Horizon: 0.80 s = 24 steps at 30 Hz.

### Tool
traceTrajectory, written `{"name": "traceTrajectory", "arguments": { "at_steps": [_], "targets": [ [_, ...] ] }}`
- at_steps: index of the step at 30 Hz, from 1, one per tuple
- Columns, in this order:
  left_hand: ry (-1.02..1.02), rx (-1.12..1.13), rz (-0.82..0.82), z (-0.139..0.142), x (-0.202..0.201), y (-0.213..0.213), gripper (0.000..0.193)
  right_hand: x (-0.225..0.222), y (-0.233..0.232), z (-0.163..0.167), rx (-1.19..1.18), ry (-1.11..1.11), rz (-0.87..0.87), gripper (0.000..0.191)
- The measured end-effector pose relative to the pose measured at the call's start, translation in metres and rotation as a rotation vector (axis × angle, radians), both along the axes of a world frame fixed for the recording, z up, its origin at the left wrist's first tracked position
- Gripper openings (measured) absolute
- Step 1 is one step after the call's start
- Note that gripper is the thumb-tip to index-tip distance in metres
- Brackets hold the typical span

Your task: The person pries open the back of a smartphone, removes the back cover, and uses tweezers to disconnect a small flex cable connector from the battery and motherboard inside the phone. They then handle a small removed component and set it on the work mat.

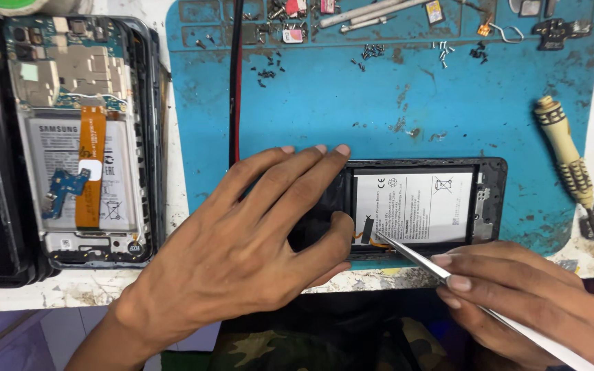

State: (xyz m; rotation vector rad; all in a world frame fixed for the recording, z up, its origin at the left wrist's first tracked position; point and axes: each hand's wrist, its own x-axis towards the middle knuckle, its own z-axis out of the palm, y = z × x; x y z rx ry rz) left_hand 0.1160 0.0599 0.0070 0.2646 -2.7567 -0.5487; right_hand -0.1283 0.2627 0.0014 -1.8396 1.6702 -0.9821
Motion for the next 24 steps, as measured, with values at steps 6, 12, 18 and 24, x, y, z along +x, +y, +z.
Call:
{"name": "traceTrajectory", "arguments": {
  "at_steps": [6, 12, 18, 24],
  "targets": [
    [0.002, 0.004, 0.012, 0.004, -0.002, 0.0, 0.014, -0.002, -0.003, -0.001, 0.02, 0.077, 0.047, 0.03],
    [0.027, 0.014, 0.027, 0.005, -0.005, 0.0, 0.01, -0.002, 0.003, -0.003, 0.071, 0.069, 0.045, 0.033],
    [0.021, 0.017, 0.025, 0.005, -0.005, -0.001, 0.01, 0.0, 0.011, -0.008, 0.051, 0.074, 0.023, 0.032],
    [0.021, 0.019, 0.023, 0.004, -0.005, 0.0, 0.01, 0.007, 0.018, -0.018, 0.012, 0.038, -0.099, 0.031]
  ]
}}
